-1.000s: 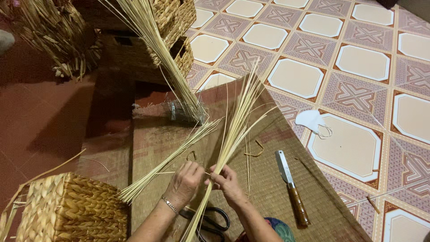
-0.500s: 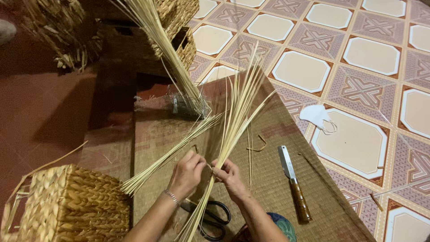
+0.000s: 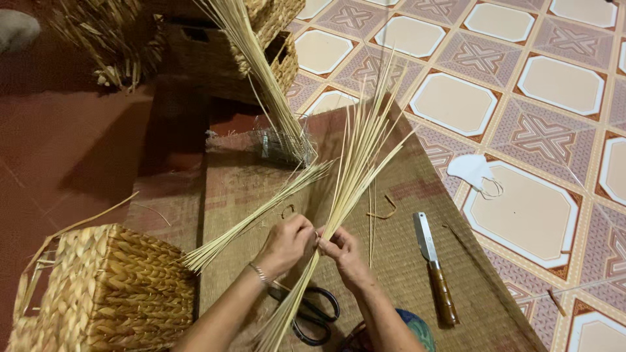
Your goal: The person sits on a mat and uses a knife to scrape and smooth long, thin wicker strips. They hold each strip with one hand and run the knife along its length with the other. After processing several strips, they gather them into a bundle and place them into a woven basket.
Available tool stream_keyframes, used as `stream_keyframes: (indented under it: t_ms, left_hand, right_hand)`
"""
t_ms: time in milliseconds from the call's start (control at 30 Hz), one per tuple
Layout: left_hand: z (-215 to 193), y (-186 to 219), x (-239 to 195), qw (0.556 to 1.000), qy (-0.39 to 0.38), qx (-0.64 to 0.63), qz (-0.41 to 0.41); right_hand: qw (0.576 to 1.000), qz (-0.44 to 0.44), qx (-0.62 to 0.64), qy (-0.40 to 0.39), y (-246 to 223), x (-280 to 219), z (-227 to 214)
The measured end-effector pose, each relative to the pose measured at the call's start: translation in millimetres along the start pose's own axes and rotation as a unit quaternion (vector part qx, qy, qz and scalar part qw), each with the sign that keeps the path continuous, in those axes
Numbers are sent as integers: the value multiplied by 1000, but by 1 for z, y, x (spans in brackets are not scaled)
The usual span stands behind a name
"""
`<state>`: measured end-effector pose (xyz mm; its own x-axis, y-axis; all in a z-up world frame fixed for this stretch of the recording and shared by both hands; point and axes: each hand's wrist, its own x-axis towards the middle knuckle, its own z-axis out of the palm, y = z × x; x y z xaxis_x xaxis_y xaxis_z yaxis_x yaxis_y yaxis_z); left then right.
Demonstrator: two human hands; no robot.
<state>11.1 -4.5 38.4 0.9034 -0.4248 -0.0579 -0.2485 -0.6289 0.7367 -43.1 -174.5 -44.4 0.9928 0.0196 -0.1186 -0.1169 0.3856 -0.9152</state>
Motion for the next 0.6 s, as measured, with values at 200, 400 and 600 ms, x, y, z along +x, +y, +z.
stream_keyframes:
  t_ms: [200,400,600]
  left_hand:
    - [21,-13,-4,965,-58,252,41]
    - [-5,14,-23,981,-175,77,-40]
    - [9,-17,5,997,17,51,46]
  right_hand:
    - [1000,-10,-9,5,5,3,0]
    - [999,16,-36,11,-2,5,2]
    - [997,15,-74,-8,-15,-1,13]
